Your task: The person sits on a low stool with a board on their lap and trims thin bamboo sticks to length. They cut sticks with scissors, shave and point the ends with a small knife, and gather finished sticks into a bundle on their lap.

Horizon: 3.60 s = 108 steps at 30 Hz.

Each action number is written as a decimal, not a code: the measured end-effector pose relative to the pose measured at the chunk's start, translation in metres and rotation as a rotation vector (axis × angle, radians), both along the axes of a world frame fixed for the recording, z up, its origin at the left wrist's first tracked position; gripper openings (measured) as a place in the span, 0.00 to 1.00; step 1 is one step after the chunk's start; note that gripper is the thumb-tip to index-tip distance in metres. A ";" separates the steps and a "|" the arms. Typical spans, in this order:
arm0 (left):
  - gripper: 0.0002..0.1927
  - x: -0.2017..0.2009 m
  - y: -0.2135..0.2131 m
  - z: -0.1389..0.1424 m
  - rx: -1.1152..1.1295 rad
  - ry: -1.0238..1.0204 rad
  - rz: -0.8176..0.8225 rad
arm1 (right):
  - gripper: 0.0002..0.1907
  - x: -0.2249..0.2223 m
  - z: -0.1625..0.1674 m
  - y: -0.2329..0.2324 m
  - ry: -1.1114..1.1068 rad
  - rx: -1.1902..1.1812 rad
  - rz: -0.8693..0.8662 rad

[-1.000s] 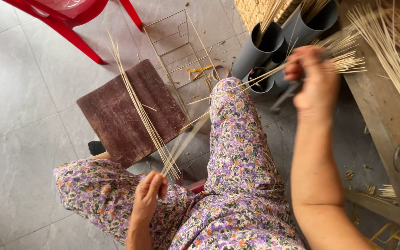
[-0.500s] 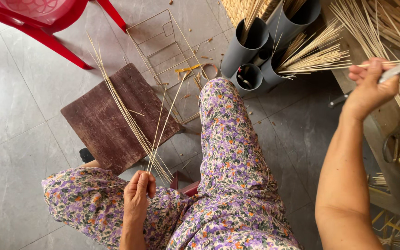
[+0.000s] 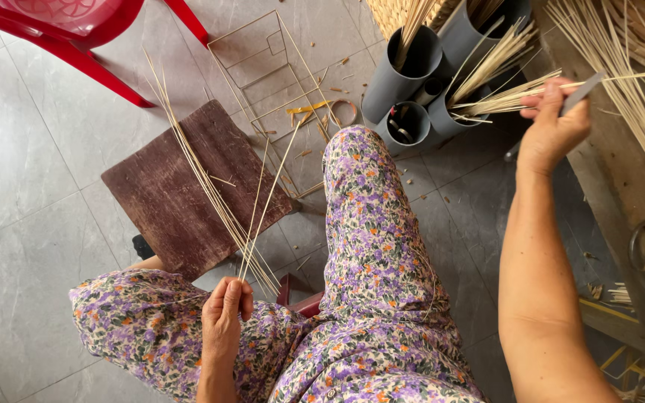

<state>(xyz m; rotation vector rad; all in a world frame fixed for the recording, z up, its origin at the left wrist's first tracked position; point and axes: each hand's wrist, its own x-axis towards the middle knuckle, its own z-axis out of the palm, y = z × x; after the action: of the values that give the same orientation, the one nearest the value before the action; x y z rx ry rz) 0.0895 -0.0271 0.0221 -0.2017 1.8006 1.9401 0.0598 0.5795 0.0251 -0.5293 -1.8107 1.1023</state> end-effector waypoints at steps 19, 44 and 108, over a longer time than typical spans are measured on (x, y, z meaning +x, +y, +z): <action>0.17 -0.002 0.005 -0.003 0.031 -0.002 -0.016 | 0.05 0.043 0.037 0.021 -0.021 0.092 -0.065; 0.17 -0.002 0.006 -0.005 0.029 -0.022 0.005 | 0.04 0.020 -0.001 0.002 -0.049 0.033 0.001; 0.16 -0.041 0.063 0.005 -0.292 0.167 -0.037 | 0.04 -0.013 0.009 -0.024 -0.359 -0.054 -0.074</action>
<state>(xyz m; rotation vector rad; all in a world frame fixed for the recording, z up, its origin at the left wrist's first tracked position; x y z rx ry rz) 0.0481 0.0361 0.0273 -0.1034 2.1791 1.7045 0.0469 0.5556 0.0340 -0.8639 -2.0525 1.0574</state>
